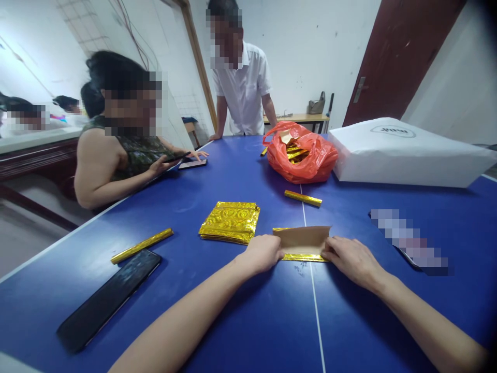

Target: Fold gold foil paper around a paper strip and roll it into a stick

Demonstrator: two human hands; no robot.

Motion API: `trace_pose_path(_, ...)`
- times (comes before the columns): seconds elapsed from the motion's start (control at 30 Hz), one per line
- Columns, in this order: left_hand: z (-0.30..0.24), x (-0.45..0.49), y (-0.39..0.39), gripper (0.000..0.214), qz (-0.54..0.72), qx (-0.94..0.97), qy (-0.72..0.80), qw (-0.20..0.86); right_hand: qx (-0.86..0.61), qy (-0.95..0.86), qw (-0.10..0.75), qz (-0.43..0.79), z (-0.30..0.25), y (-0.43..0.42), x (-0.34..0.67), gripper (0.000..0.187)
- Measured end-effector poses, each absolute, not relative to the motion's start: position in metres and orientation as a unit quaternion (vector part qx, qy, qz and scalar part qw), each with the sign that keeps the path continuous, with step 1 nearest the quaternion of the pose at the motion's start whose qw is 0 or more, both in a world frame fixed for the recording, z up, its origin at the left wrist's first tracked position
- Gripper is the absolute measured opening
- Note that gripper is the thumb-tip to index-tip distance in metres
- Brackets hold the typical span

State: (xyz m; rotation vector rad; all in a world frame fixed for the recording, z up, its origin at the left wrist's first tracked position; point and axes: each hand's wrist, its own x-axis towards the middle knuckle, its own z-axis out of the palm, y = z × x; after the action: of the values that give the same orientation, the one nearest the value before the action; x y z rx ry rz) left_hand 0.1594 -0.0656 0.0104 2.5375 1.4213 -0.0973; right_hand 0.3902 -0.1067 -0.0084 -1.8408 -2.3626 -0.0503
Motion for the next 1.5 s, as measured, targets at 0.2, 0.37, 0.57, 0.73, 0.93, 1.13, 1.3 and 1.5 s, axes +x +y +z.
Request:
trace_pose_path(0.2, 0.012, 0.158, -0.067, 0.016, -0.042, 0.870, 0.478, 0.118, -0.596, -0.798, 0.090, 0.012, -0.008, -0.106, 0.395, 0.015)
trace_pose_path(0.37, 0.013, 0.156, -0.065, 0.014, -0.050, 0.873, 0.469, 0.123, -0.601, -0.795, 0.086, 0.009, -0.007, -0.105, 0.400, 0.009)
trace_pose_path(0.57, 0.013, 0.156, -0.067, 0.016, -0.051, 0.874, 0.469, 0.112, -0.618, -0.779, 0.081, -0.070, -0.012, -0.109, 0.387, 0.009)
trace_pose_path(0.73, 0.012, 0.158, -0.070, 0.019, -0.040, 0.880, 0.461, 0.105, -0.553, -0.812, 0.102, -0.159, -0.015, -0.115, 0.371, 0.009)
trace_pose_path(0.93, 0.006, 0.168, -0.078, 0.015, 0.029, 0.907, 0.412, 0.079, -0.534, -0.833, 0.105, -0.098, -0.016, -0.120, 0.364, 0.008)
trace_pose_path(1.13, -0.010, 0.184, -0.090, 0.014, 0.084, 0.926, 0.357, 0.092, -0.509, -0.852, 0.116, -0.023, -0.020, -0.127, 0.350, 0.011)
trace_pose_path(1.3, -0.007, 0.187, -0.091, 0.018, 0.044, 0.900, 0.408, 0.146, -0.567, -0.814, 0.102, 0.067, -0.019, -0.124, 0.349, 0.013)
trace_pose_path(1.5, 0.001, 0.178, -0.080, 0.017, 0.011, 0.873, 0.455, 0.174, -0.597, -0.790, 0.078, 0.117, -0.007, -0.116, 0.366, 0.012)
